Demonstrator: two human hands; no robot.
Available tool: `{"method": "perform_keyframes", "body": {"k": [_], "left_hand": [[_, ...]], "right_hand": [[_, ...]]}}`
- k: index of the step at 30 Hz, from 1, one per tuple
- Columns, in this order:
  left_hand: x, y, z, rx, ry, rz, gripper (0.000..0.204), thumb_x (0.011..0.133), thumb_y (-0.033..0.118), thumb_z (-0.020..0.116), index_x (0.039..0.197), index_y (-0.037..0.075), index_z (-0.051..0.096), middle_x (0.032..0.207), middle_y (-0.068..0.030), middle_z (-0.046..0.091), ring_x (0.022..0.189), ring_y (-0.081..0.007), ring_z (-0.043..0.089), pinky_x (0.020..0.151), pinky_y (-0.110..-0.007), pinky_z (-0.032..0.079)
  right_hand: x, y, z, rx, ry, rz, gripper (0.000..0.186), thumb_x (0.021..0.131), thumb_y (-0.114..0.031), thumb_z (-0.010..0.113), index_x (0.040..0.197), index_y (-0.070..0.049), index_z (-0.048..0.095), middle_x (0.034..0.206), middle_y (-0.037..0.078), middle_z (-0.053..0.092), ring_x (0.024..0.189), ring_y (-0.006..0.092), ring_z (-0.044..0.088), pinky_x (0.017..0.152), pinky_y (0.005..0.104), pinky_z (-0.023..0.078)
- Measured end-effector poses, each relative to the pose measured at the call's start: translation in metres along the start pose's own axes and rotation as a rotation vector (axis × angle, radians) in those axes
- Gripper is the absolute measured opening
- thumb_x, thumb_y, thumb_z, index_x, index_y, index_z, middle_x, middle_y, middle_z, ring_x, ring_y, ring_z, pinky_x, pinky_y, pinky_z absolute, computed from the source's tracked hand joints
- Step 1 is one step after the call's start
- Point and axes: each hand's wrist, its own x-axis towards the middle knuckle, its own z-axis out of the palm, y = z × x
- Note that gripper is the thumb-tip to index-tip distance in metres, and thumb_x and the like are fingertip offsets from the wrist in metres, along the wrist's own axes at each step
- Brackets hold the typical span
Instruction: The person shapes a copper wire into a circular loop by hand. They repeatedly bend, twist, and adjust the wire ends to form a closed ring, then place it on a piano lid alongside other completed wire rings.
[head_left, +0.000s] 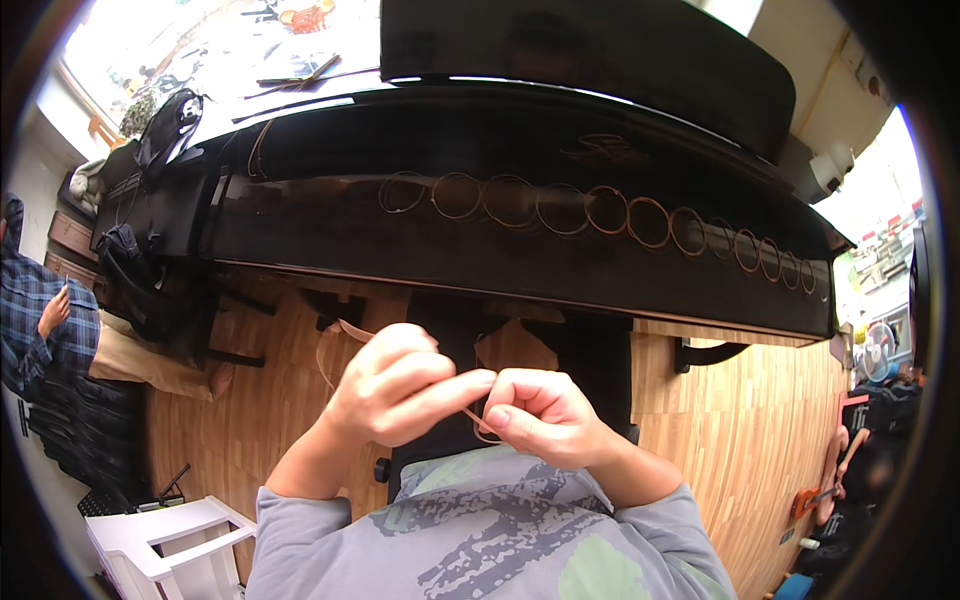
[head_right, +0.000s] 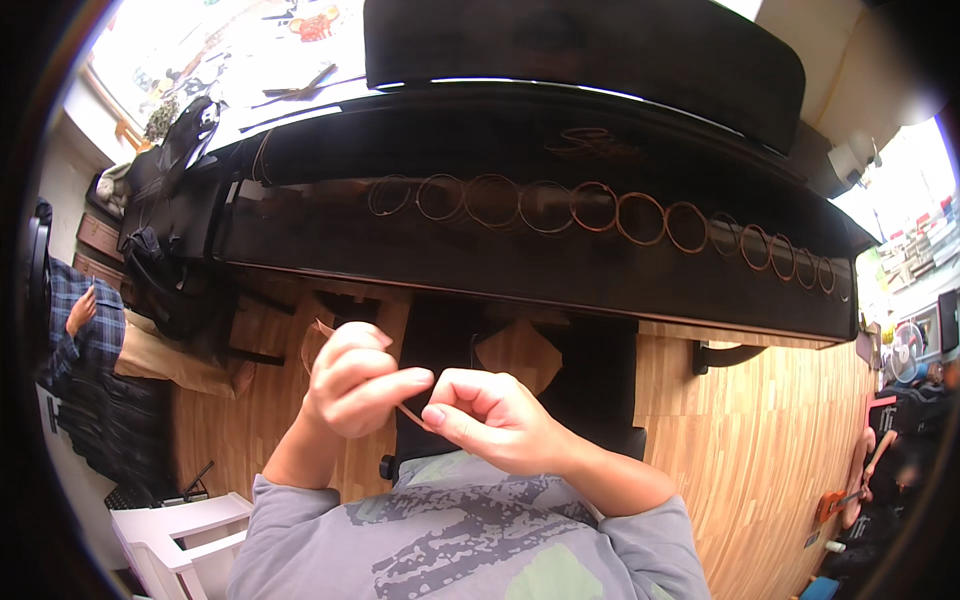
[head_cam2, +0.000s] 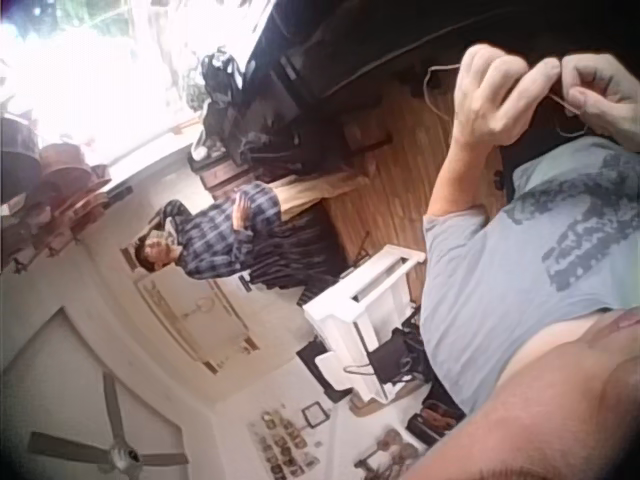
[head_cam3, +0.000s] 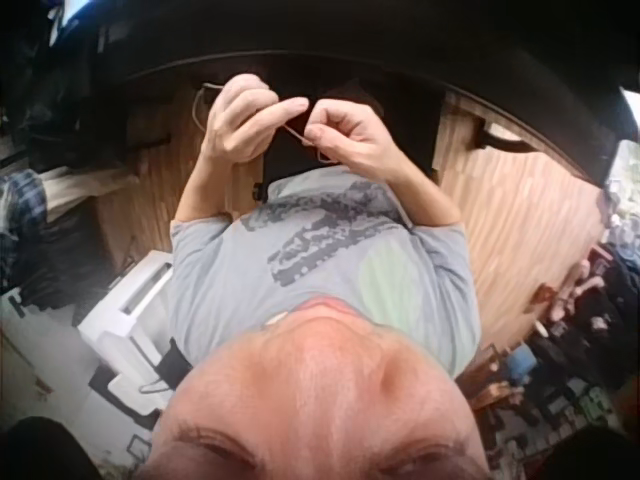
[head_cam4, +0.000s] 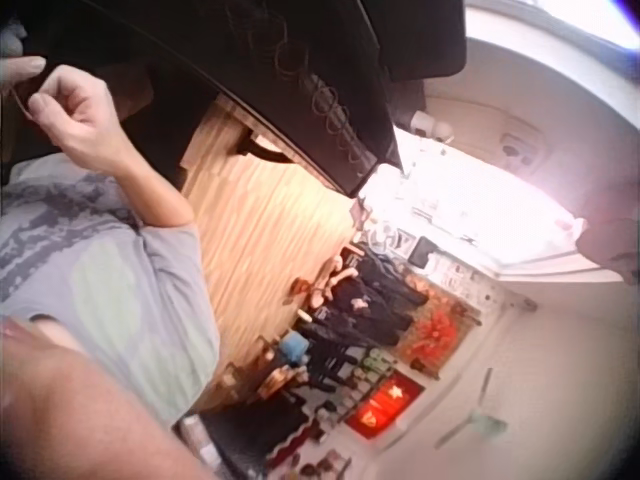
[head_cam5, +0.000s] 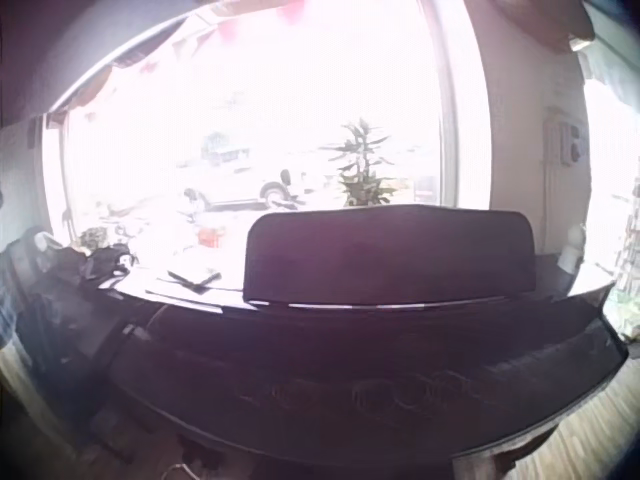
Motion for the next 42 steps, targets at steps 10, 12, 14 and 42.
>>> {"method": "perform_keyframes", "body": {"k": [10,12,14,42], "left_hand": [[-0.031,-0.003,0.007,-0.821,0.648,-0.831,0.023,0.098,0.005,0.039,0.115,0.001,0.054,0.077,0.0011,0.041,0.059,-0.0047,0.034,0.051,-0.020,0.028],[-0.030,0.007,0.023,-0.808,0.547,-0.872,0.026,0.097,0.005,0.040,0.119,0.001,0.054,0.076,0.0019,0.042,0.056,-0.0031,0.033,0.048,-0.018,0.027],[-0.026,0.027,0.037,-0.735,0.392,-0.958,0.028,0.098,0.007,0.042,0.122,0.001,0.054,0.076,0.0039,0.042,0.057,-0.0010,0.033,0.048,-0.017,0.026],[-0.071,0.040,0.075,-1.146,-0.319,-0.980,0.064,0.086,0.011,0.063,0.141,0.003,0.034,0.112,-0.0094,0.057,0.100,-0.0161,0.057,0.089,-0.031,0.047]], "right_hand": [[-0.068,0.023,-0.020,0.029,0.113,-0.106,0.022,0.099,-0.021,0.051,0.091,-0.003,0.060,0.066,-0.008,0.044,0.057,-0.0001,0.033,0.051,0.0179,0.027],[-0.071,0.022,-0.015,0.026,0.121,-0.149,0.021,0.099,-0.019,0.051,0.092,-0.002,0.060,0.065,-0.008,0.044,0.056,-0.0002,0.033,0.050,0.0177,0.027],[-0.072,0.022,-0.010,0.000,0.128,-0.201,0.019,0.099,-0.018,0.052,0.094,-0.002,0.060,0.065,-0.008,0.045,0.056,-0.0002,0.033,0.050,0.0177,0.027],[-0.027,0.068,-0.009,-0.727,0.181,-0.125,0.013,0.091,-0.018,0.060,0.097,-0.007,0.062,0.073,0.011,0.066,0.063,0.0262,0.066,0.057,0.0333,0.051]]}}
